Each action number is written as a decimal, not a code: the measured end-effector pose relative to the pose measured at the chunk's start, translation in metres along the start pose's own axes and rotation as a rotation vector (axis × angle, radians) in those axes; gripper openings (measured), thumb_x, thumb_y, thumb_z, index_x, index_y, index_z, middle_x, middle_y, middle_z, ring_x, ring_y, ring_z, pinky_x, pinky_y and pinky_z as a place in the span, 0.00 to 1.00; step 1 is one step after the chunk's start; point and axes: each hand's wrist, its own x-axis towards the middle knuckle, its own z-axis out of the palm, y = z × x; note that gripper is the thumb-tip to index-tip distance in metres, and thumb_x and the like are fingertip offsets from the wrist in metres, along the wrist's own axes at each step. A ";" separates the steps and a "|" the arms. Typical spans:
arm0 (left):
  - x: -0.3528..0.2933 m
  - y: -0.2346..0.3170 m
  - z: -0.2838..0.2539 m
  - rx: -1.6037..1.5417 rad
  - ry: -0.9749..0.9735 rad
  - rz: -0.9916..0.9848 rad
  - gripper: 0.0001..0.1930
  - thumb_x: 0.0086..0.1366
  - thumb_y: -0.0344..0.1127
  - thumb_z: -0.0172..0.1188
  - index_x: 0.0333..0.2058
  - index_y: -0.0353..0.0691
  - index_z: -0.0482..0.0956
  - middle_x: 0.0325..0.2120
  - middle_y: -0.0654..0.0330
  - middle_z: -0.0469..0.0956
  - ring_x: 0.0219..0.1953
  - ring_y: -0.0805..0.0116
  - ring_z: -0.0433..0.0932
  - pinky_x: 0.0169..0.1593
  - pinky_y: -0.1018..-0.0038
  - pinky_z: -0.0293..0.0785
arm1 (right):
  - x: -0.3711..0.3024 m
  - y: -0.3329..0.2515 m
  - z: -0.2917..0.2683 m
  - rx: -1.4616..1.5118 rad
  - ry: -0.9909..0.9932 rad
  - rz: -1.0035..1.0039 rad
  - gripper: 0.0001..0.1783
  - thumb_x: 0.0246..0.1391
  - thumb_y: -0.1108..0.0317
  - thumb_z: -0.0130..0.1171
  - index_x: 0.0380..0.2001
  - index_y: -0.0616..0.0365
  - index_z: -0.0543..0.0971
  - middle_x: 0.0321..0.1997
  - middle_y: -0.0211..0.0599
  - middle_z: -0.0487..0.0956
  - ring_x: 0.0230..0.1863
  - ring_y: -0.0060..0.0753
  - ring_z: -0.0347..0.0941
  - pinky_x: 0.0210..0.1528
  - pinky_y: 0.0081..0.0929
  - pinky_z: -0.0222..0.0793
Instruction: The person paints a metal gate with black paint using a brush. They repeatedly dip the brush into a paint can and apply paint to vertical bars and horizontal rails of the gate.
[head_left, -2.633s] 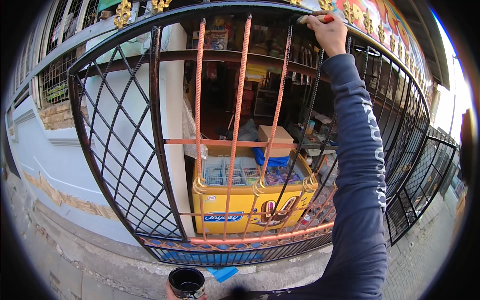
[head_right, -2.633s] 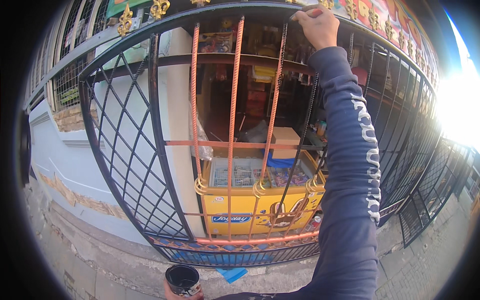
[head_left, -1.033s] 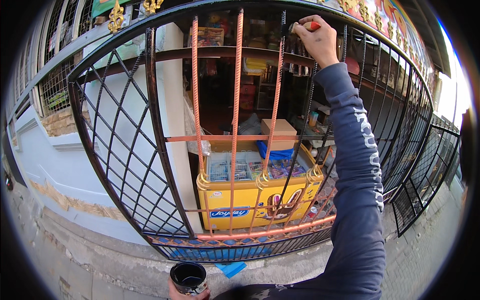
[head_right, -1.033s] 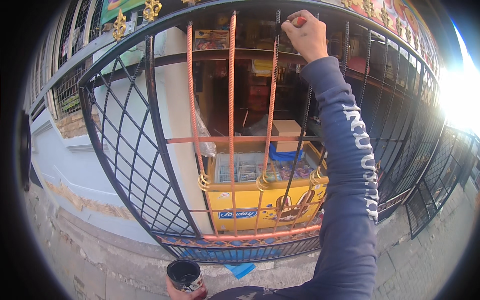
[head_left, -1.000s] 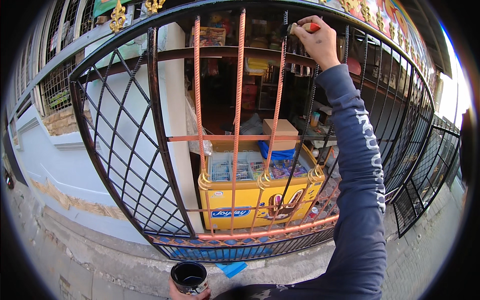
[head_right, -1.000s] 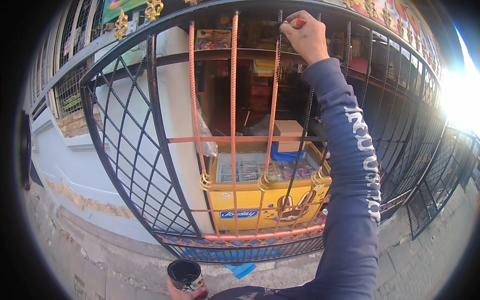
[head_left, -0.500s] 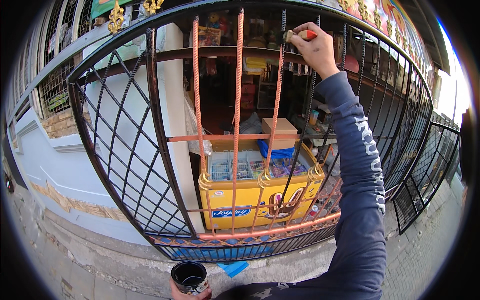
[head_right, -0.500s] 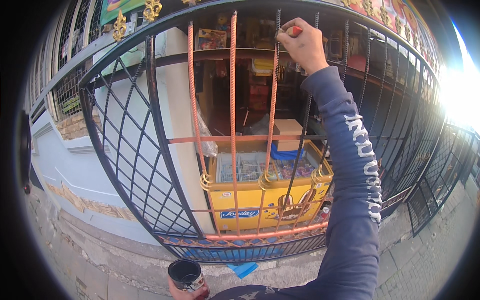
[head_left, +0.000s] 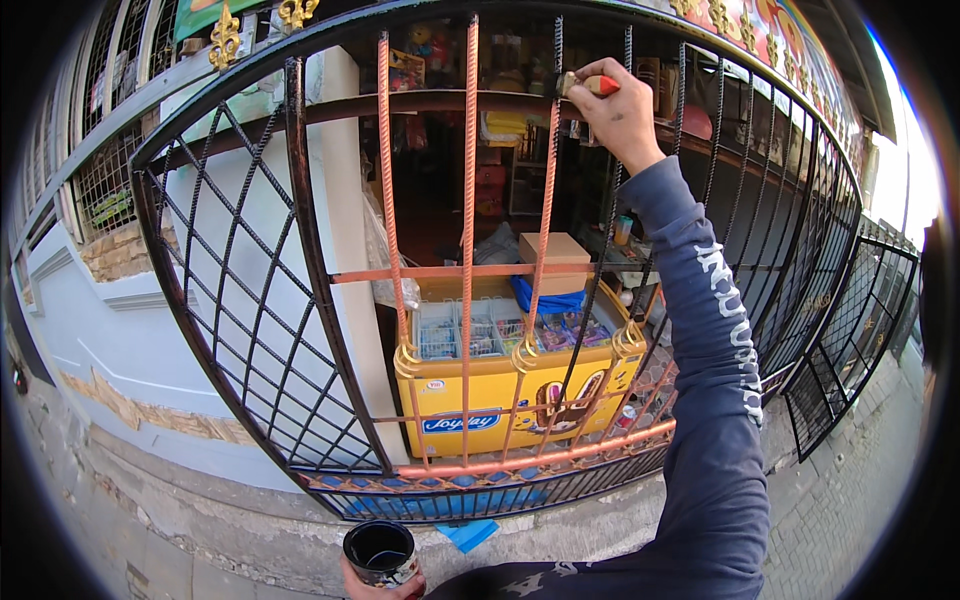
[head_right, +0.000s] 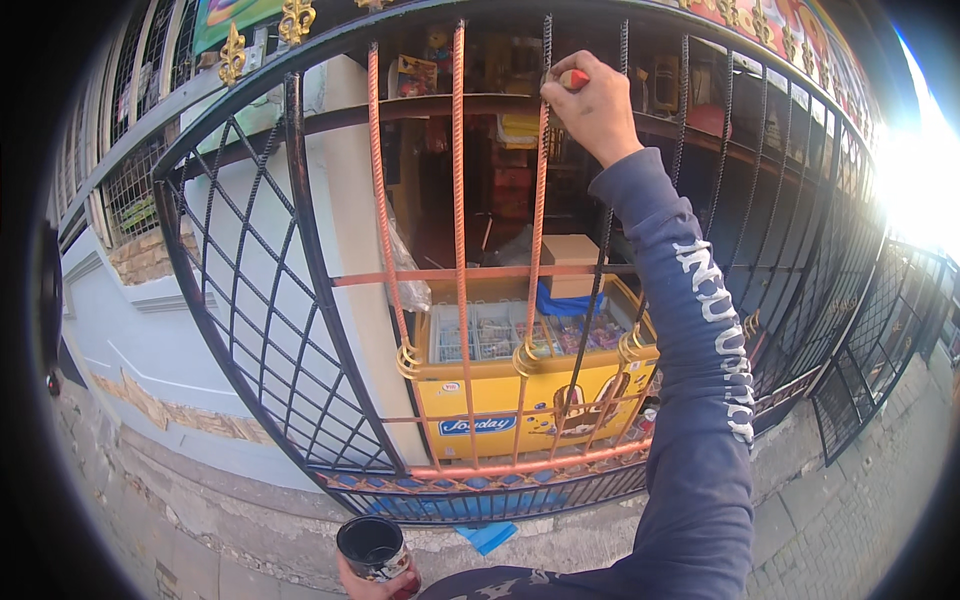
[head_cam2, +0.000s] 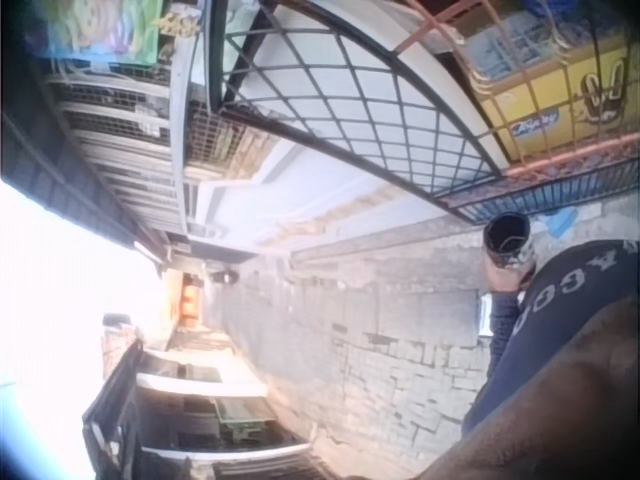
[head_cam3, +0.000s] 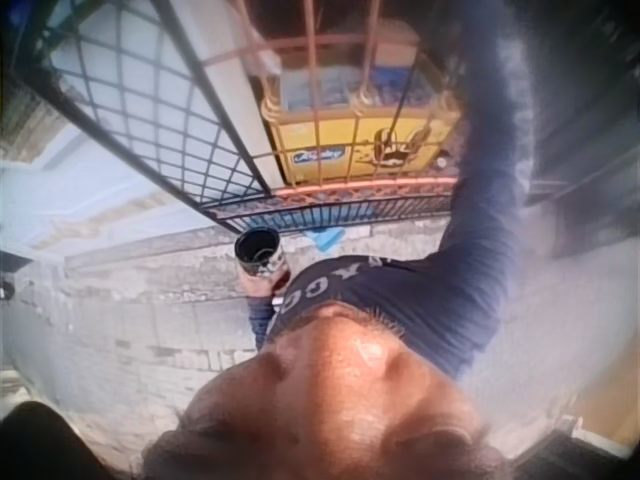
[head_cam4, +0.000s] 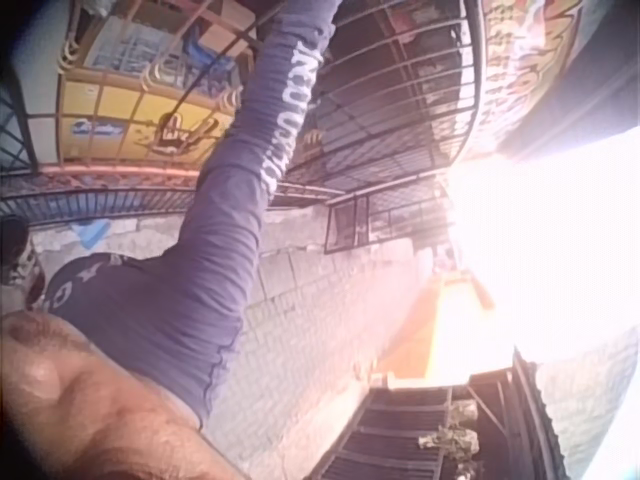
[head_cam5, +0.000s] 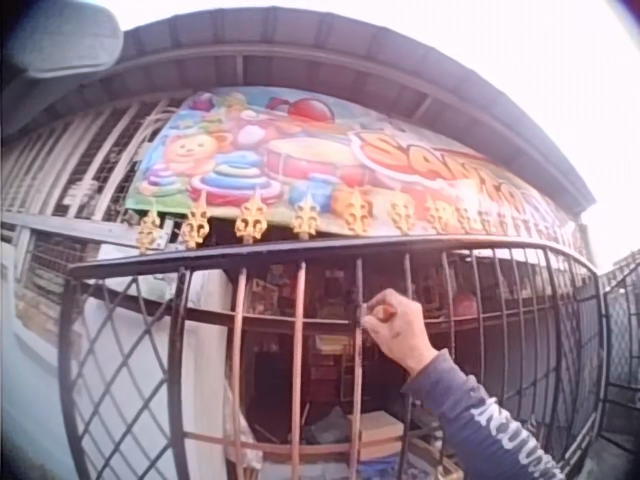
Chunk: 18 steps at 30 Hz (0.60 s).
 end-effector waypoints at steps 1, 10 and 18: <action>0.000 0.000 0.000 -0.025 -0.012 -0.013 0.48 0.37 0.36 0.86 0.58 0.36 0.70 0.48 0.53 0.81 0.47 0.61 0.81 0.52 0.64 0.79 | -0.004 0.000 0.001 0.017 -0.064 -0.042 0.14 0.46 0.65 0.69 0.36 0.61 0.82 0.33 0.48 0.84 0.37 0.50 0.82 0.45 0.37 0.78; 0.002 0.014 0.001 -0.036 -0.013 -0.023 0.48 0.38 0.37 0.86 0.58 0.36 0.69 0.48 0.53 0.81 0.47 0.60 0.81 0.52 0.63 0.79 | -0.018 -0.004 0.001 0.049 -0.029 0.146 0.12 0.47 0.67 0.69 0.35 0.61 0.82 0.33 0.46 0.85 0.36 0.41 0.83 0.45 0.32 0.78; 0.005 0.010 -0.002 0.053 -0.016 -0.026 0.48 0.35 0.38 0.86 0.58 0.36 0.71 0.48 0.53 0.81 0.48 0.60 0.82 0.52 0.63 0.79 | 0.023 0.032 -0.009 0.224 0.100 0.276 0.11 0.49 0.68 0.69 0.37 0.59 0.85 0.31 0.36 0.86 0.33 0.23 0.83 0.39 0.24 0.78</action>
